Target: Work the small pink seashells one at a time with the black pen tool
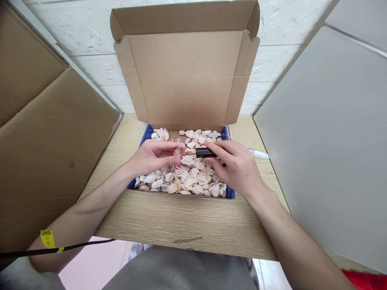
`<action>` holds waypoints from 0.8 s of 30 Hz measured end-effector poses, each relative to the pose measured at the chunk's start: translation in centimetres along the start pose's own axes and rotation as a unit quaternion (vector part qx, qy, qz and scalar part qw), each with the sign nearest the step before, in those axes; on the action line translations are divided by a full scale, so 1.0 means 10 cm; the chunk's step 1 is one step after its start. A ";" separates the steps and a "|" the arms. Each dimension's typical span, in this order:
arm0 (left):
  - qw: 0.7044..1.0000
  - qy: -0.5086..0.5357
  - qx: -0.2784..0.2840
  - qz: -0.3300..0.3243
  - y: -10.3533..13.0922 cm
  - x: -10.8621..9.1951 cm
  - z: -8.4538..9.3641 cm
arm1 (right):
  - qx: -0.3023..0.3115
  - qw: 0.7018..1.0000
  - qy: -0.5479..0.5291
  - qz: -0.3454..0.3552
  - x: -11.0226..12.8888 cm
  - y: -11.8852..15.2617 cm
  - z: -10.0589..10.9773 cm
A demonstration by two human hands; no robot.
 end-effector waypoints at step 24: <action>0.996 -0.075 0.032 -0.041 0.02 -0.07 -0.06 | -0.037 0.997 0.002 0.063 0.13 -0.06 0.09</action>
Point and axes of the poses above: each hand's wrist, its own y-axis away from the middle knuckle, its own z-axis out of the back of the hand, x = y × z, the point moved 7 cm from there along -y, towards the middle knuckle, and after that the axes turned 14 degrees about -x, right-handed, at the moved point
